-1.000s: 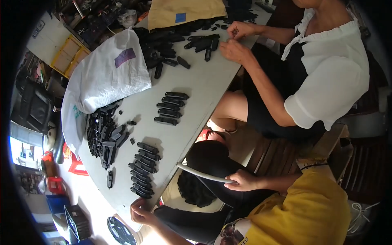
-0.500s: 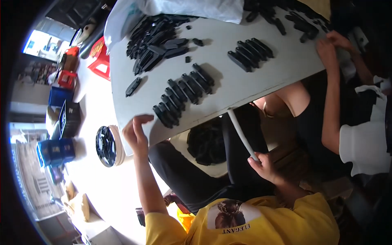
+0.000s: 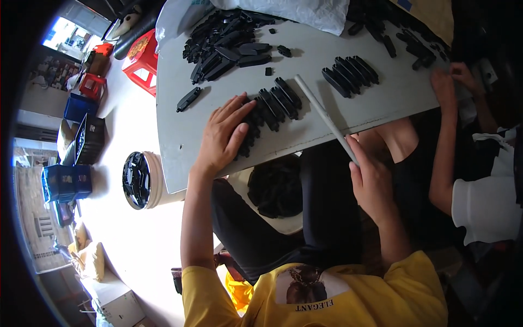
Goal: Manually assembling small black plastic components on a white worktable.
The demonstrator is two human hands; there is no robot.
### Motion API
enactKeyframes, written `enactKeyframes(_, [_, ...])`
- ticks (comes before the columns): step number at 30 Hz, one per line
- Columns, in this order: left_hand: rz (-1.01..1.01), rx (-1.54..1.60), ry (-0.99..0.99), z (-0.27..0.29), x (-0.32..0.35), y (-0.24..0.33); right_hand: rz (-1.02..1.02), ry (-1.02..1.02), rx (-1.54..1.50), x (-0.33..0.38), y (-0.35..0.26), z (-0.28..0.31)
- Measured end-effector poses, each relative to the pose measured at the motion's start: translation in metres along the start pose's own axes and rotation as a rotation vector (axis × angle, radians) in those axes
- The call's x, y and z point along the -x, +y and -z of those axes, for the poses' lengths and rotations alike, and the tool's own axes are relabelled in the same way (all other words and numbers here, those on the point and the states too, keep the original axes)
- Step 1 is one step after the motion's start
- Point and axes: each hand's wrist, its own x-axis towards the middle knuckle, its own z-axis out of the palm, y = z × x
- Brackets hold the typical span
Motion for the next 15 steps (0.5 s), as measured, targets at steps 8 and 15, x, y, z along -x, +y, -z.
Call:
enactKeyframes(8, [0.061, -0.033, -0.074, -0.002, 0.040, 0.024, 0.090, -0.134, 0.201, -0.014, -0.001, 0.008])
enactKeyframes(15, [0.112, 0.190, -0.180, 0.020, 0.088, 0.038, 0.127, -0.299, -0.070, 0.025, 0.030, 0.021])
